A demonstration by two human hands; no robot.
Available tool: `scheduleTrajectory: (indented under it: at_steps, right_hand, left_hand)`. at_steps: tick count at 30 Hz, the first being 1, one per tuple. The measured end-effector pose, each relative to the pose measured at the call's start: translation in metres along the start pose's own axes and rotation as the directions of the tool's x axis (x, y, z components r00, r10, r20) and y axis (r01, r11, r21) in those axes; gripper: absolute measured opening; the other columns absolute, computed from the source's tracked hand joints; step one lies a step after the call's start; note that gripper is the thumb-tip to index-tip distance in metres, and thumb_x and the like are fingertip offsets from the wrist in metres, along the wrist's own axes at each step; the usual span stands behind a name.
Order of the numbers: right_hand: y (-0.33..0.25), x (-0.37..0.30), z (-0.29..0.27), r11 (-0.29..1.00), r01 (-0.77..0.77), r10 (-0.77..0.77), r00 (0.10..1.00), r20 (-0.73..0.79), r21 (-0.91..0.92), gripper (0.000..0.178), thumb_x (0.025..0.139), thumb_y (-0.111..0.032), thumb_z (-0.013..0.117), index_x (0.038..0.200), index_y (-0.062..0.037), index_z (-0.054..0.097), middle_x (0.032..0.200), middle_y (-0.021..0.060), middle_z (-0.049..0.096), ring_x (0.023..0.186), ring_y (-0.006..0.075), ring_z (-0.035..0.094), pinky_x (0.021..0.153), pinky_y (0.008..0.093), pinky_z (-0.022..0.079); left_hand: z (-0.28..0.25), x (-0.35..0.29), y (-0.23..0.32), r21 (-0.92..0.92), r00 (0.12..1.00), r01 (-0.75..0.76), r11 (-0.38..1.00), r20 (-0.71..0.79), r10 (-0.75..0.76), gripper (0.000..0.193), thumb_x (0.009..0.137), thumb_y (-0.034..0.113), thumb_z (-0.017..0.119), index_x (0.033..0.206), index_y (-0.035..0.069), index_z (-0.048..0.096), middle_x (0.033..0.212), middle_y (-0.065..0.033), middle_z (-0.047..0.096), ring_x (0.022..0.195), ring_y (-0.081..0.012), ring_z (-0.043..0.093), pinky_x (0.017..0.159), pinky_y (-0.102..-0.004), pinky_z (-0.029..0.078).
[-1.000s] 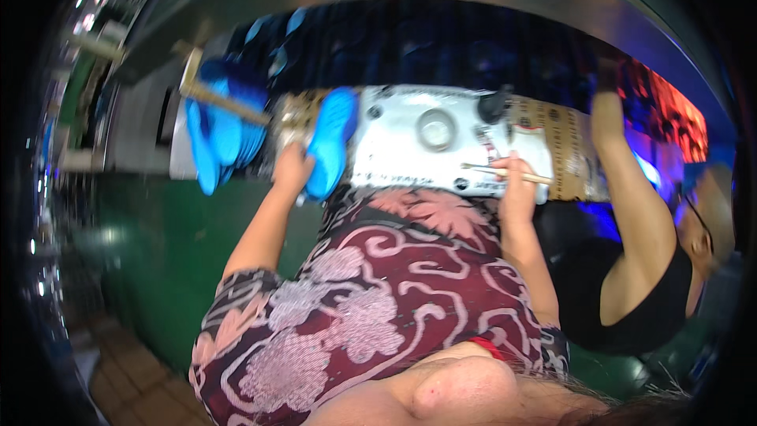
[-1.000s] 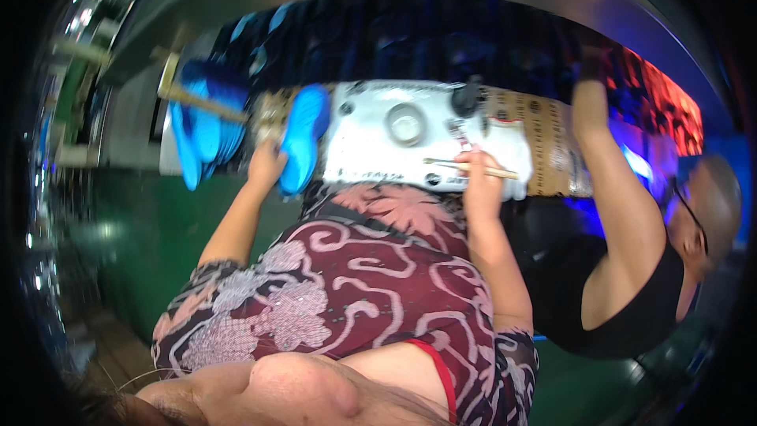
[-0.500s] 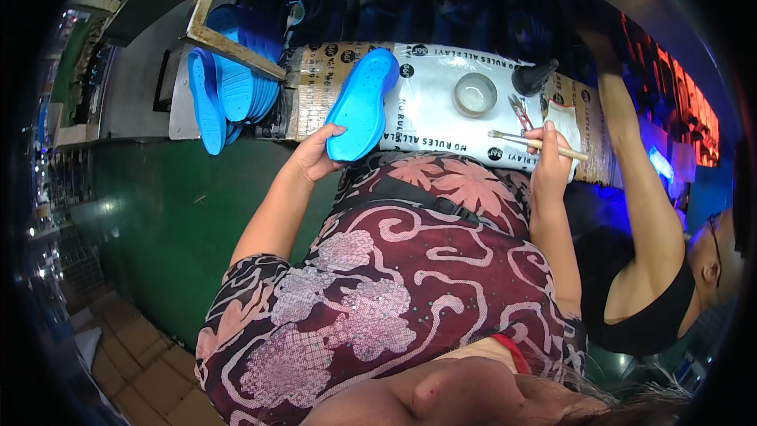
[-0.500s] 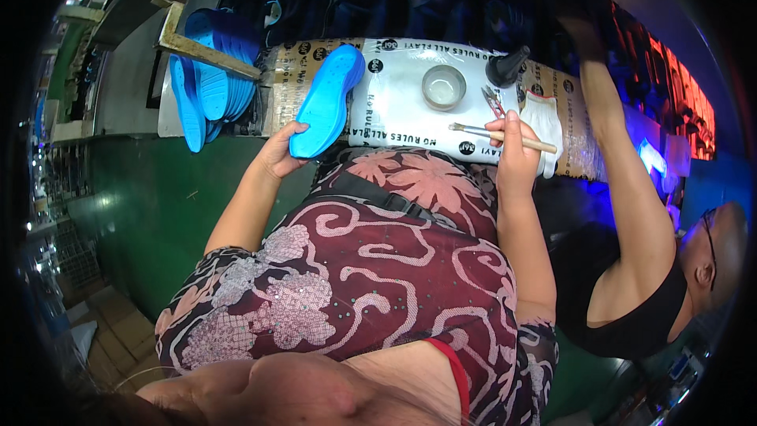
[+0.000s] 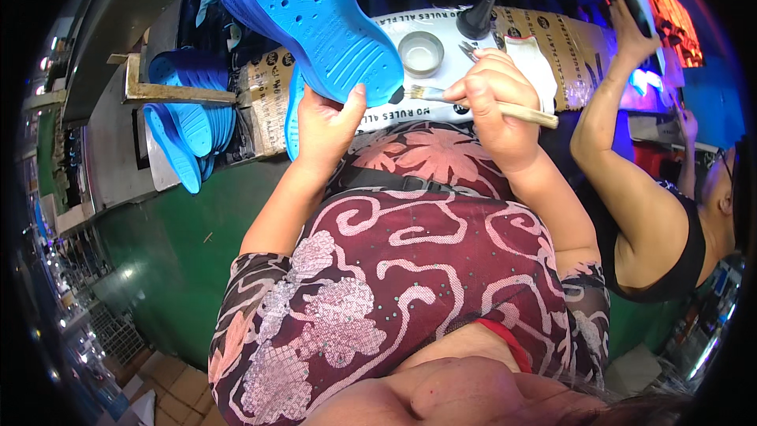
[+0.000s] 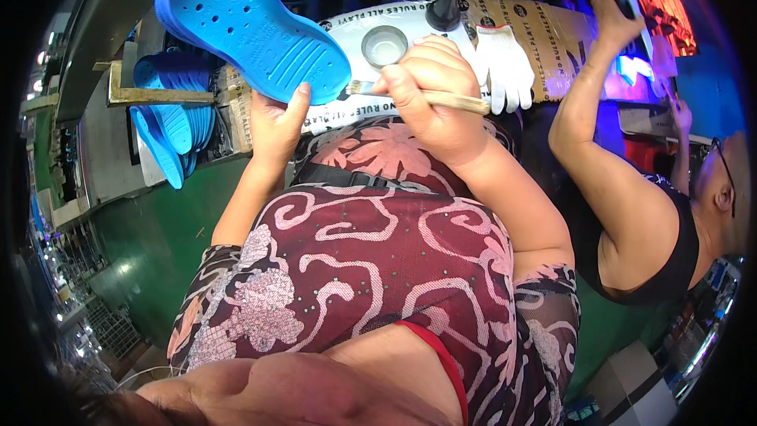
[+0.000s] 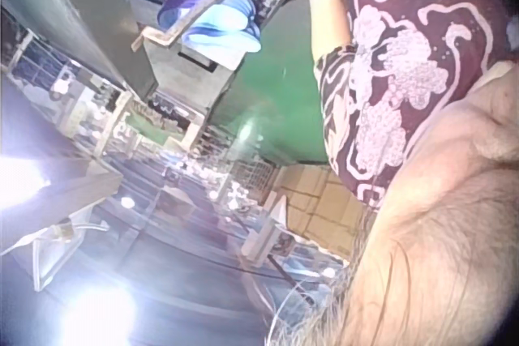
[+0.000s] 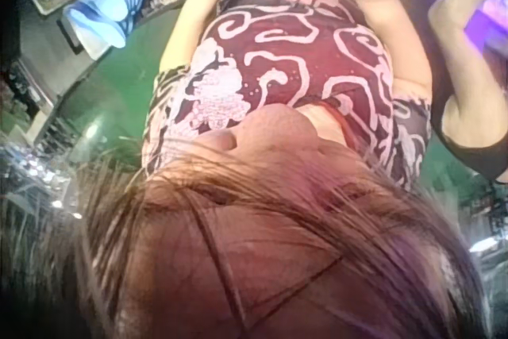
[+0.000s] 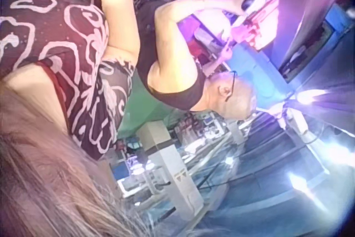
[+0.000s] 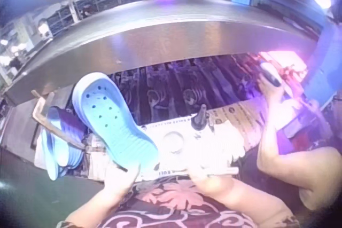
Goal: The person applies liquid to shoe soles using a brush dipped in a small container, then places the coated soles onto a conveyor belt.
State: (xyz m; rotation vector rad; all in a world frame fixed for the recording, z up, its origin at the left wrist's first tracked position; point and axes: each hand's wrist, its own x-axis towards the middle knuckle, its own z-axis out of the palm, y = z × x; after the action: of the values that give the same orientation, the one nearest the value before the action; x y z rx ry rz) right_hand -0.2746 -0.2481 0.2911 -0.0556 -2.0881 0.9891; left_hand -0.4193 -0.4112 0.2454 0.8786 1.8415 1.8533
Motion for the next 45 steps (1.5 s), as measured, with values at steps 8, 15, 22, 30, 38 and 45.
scheduleTrajectory:
  at_steps: [8, 15, 22, 30, 38, 45]
  right_hand:
    - [0.009, -0.010, 0.011, 0.992, 0.052, -0.051, 0.999, 0.019, -0.111, 0.023, 0.080, -0.012, 0.056, 0.058, -0.0066, 0.059, 0.056, 0.0054, 0.055, 0.054, 0.0232, 0.049, 0.065, 0.0330, 0.038]
    - [0.010, -0.013, 0.000, 0.990, -0.008, 0.000, 0.998, -0.056, -0.138, 0.025, 0.081, -0.013, 0.057, 0.057, -0.0061, 0.059, 0.055, 0.0058, 0.053, 0.053, 0.0227, 0.048, 0.062, 0.0325, 0.037]
    - [0.013, -0.013, 0.007, 0.988, 0.044, -0.044, 0.999, 0.001, -0.146, 0.024, 0.080, -0.014, 0.058, 0.058, -0.0051, 0.059, 0.054, 0.0057, 0.052, 0.053, 0.0234, 0.047, 0.061, 0.0323, 0.037]
    - [0.010, -0.013, 0.007, 0.989, 0.074, -0.074, 0.997, 0.004, -0.130, 0.024, 0.079, -0.015, 0.060, 0.057, -0.0052, 0.059, 0.054, 0.0060, 0.051, 0.053, 0.0234, 0.048, 0.061, 0.0335, 0.037]
    - [0.006, -0.020, 0.002, 0.995, 0.012, -0.011, 1.000, 0.009, -0.099, 0.024, 0.079, -0.017, 0.060, 0.059, -0.0041, 0.060, 0.054, 0.0058, 0.052, 0.052, 0.0228, 0.048, 0.064, 0.0329, 0.039]
    - [0.003, -0.016, 0.007, 0.996, 0.032, -0.028, 0.998, 0.051, -0.086, 0.024, 0.080, -0.016, 0.059, 0.060, -0.0029, 0.061, 0.055, 0.0065, 0.054, 0.053, 0.0228, 0.049, 0.070, 0.0331, 0.041]
  left_hand:
    - [0.018, -0.003, 0.003, 0.056, 0.992, -0.129, 0.990, 0.009, 0.129, 0.026, 0.076, 0.001, 0.061, 0.100, -0.003, 0.052, 0.087, -0.0082, 0.061, 0.078, -0.0111, 0.058, 0.071, -0.0248, 0.046]
    - [0.013, -0.002, -0.003, 0.137, 0.971, -0.239, 0.961, 0.023, 0.238, 0.023, 0.073, -0.001, 0.062, 0.095, -0.003, 0.054, 0.084, -0.0083, 0.062, 0.075, -0.0101, 0.058, 0.068, -0.0239, 0.046]
    - [0.014, -0.003, -0.005, 0.149, 0.967, -0.253, 0.956, 0.030, 0.251, 0.027, 0.073, -0.001, 0.062, 0.098, -0.003, 0.053, 0.083, -0.0087, 0.062, 0.074, -0.0097, 0.057, 0.067, -0.0235, 0.046]
    - [0.013, -0.005, -0.008, 0.157, 0.966, -0.259, 0.953, 0.033, 0.257, 0.028, 0.072, -0.002, 0.062, 0.099, -0.004, 0.052, 0.084, -0.0086, 0.062, 0.074, -0.0100, 0.057, 0.067, -0.0232, 0.046]
    - [0.013, -0.004, -0.011, 0.242, 0.928, -0.366, 0.899, 0.022, 0.372, 0.029, 0.070, -0.001, 0.063, 0.097, -0.003, 0.053, 0.079, -0.0094, 0.062, 0.070, -0.0119, 0.059, 0.064, -0.0245, 0.047]
    - [0.018, -0.001, -0.010, 0.231, 0.901, -0.423, 0.876, 0.004, 0.433, 0.027, 0.069, 0.000, 0.063, 0.094, -0.001, 0.055, 0.078, -0.0095, 0.062, 0.068, -0.0144, 0.061, 0.062, -0.0250, 0.047]
